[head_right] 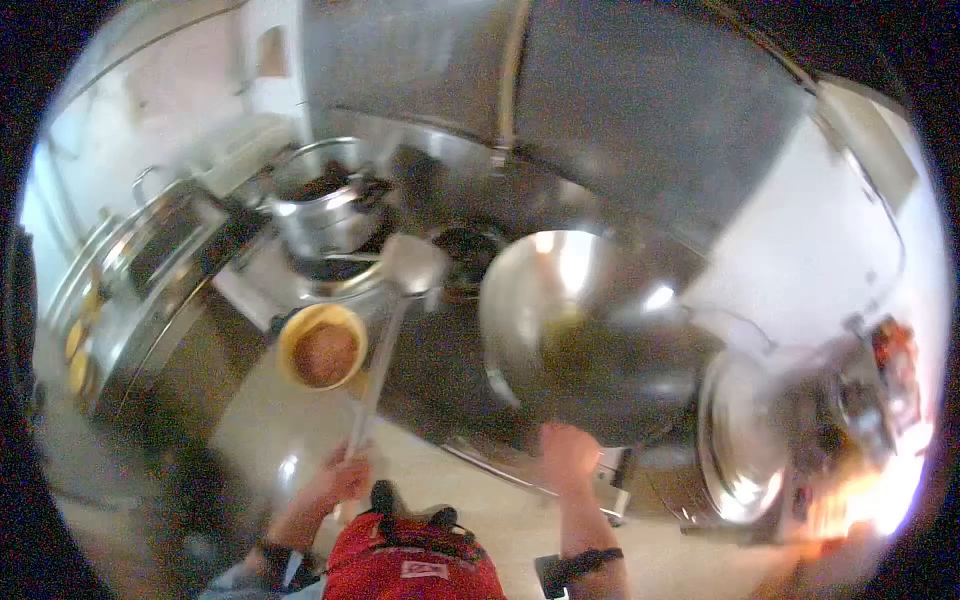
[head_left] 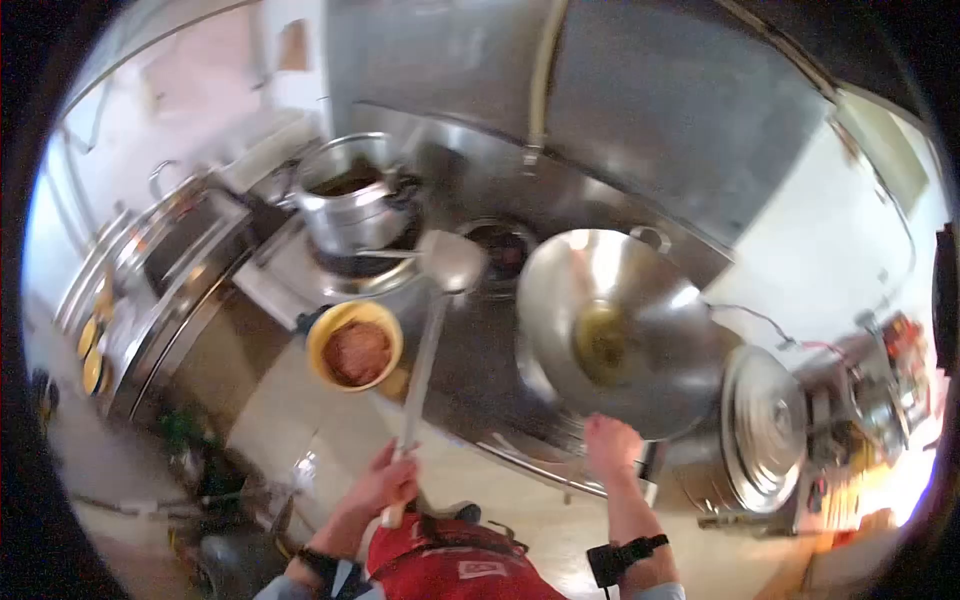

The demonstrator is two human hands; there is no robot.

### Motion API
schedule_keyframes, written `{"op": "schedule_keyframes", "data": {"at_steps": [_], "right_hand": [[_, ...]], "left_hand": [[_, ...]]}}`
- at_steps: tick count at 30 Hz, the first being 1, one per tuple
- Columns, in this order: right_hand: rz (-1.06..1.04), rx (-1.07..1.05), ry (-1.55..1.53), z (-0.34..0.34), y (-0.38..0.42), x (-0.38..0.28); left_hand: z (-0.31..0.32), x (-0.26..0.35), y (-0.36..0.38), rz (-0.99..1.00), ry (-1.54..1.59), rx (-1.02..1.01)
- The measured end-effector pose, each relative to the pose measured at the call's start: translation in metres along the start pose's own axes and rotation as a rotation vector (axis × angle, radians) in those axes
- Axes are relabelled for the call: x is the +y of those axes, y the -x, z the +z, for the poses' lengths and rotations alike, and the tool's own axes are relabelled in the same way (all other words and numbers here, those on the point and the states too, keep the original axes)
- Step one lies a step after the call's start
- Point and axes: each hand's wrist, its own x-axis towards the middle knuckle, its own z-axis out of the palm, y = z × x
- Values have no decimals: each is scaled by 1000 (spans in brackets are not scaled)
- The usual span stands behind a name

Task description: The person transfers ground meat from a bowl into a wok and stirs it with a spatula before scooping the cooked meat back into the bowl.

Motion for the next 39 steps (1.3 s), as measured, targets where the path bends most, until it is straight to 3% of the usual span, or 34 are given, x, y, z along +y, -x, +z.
{"op": "schedule_keyframes", "data": {"at_steps": [1, 2, 3, 4, 5, 8, 9, 11, 12, 13, 15, 17, 18, 19, 21, 22, 24, 25, 26, 27, 28, 31, 33, 35, 37, 38, 39], "right_hand": [[-78, 62, -5, 5, -9, 13], [-3, 37, -68, -2, -18, 24], [68, 202, 90, -75, -72, 70], [-63, 443, 148, -92, -72, 90], [-189, 646, 147, -88, -62, 90], [-212, 755, 327, -78, -45, 66], [-227, 736, 325, -65, -40, 50], [-311, -42, -802, -37, -20, 17], [-172, -254, -1278, -34, -28, -11], [-171, -251, -1275, -36, -36, -36], [-13, -442, -1675, -48, -61, -91], [-12, -285, -1517, -56, -68, -131], [21, -201, -1493, -53, -77, -137], [-22, -188, -1512, -53, -81, -145], [-37, -166, -1516, -57, -80, -167], [-23, -46, -1505, -54, -87, -165], [85, 155, -1527, -60, -94, -153], [185, 244, -1557, -72, -90, -144], [191, 275, -1435, -82, -85, -127], [197, 308, -1313, -87, -76, -109], [144, 330, -1267, -86, -64, -97], [101, 365, -1171, -70, -34, -65], [121, 388, -1116, -61, -15, -45], [260, 280, -1183, -40, -5, -20], [298, 42, -1712, -6, -2, 63], [493, 184, -1587, -39, 12, -8], [426, 235, -1258, -61, 18, -46]], "left_hand": [[15, -4, -5, 5, 71, 26], [35, -7, -13, -7, 126, -1], [99, -46, -100, 72, 383, -223], [126, -48, -112, 96, 419, -316], [129, -41, -111, 101, 408, -377], [142, -27, -117, 50, 389, -527], [143, -23, -120, 38, 356, -558], [147, -13, -126, 24, 314, -619], [149, -2, -136, 61, 248, -701], [149, 6, -146, 61, 250, -705], [144, 29, -168, 143, 214, -836], [132, 51, -179, 90, 55, -820], [129, 50, -194, 57, 178, -873], [121, 61, -194, -7, 199, -868], [96, 86, -191, 109, 48, -869], [78, 89, -205, 96, 55, -859], [39, 87, -252, 589, -265, -482], [11, 80, -274, 622, -141, -317], [-22, 85, -292, 533, -134, -136], [-57, 48, -352, 803, 236, 38], [-86, 72, -326, 693, 231, 251], [-165, 42, -363, 391, 67, 613], [-181, 13, -376, 272, 56, 428], [-160, 16, -361, 97, 129, 205], [-155, -2, -371, 208, -5, 48], [-156, -8, -373, 272, -32, 26], [-155, -6, -373, 343, -50, 6]]}}
